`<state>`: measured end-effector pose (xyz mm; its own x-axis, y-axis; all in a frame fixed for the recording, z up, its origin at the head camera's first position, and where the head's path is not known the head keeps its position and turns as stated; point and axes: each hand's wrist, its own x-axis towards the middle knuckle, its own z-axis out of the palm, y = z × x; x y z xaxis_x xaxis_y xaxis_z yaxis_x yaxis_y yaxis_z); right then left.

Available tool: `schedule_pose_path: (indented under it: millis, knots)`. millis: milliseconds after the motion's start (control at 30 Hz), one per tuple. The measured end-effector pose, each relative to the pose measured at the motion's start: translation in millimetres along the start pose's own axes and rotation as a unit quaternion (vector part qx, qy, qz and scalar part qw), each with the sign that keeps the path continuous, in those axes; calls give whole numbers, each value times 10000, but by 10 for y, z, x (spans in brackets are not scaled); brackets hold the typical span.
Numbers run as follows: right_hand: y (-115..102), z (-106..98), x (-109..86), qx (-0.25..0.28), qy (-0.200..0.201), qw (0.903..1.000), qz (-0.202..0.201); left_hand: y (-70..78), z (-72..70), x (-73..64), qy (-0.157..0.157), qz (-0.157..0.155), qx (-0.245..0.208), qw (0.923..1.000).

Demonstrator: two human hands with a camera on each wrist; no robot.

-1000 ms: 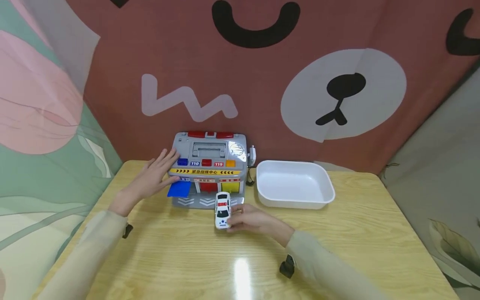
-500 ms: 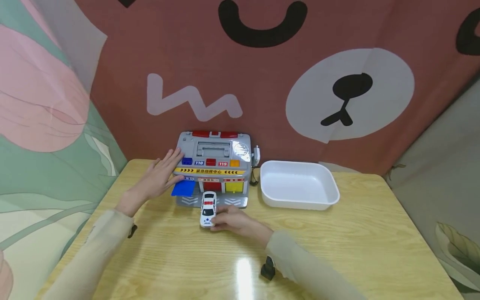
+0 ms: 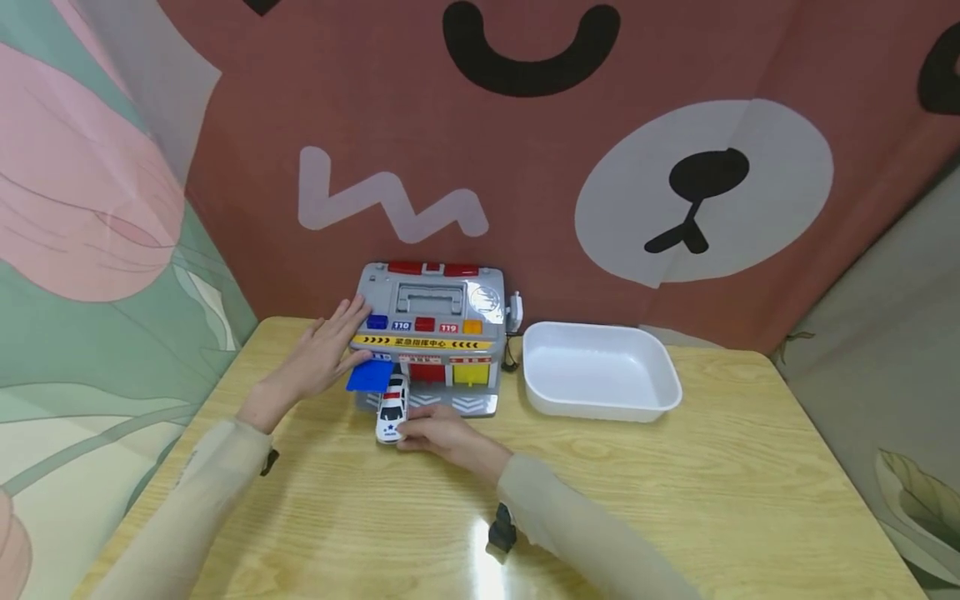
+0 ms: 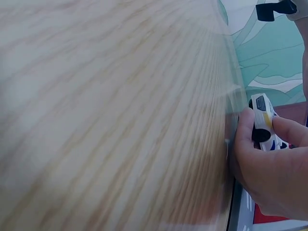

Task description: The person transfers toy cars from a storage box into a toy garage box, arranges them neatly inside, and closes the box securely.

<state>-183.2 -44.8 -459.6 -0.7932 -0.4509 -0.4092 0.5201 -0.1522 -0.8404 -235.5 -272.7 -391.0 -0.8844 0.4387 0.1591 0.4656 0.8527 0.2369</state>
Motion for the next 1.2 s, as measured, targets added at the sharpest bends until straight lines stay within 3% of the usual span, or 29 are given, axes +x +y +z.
schedule_pose_path:
  millis: [400, 1033, 1200]
  knots:
    - [-37, 159, 132, 95, 409, 9989, 203, 5, 39, 16, -36, -45, -113, 9999]
    - [14, 145, 228, -172, 350, 9991, -150, -16, 39, 3, 117, -21, -253, 9996]
    - [17, 113, 247, -357, 242, 9991, -37, -9, 55, 2, 87, -75, -267, 9996]
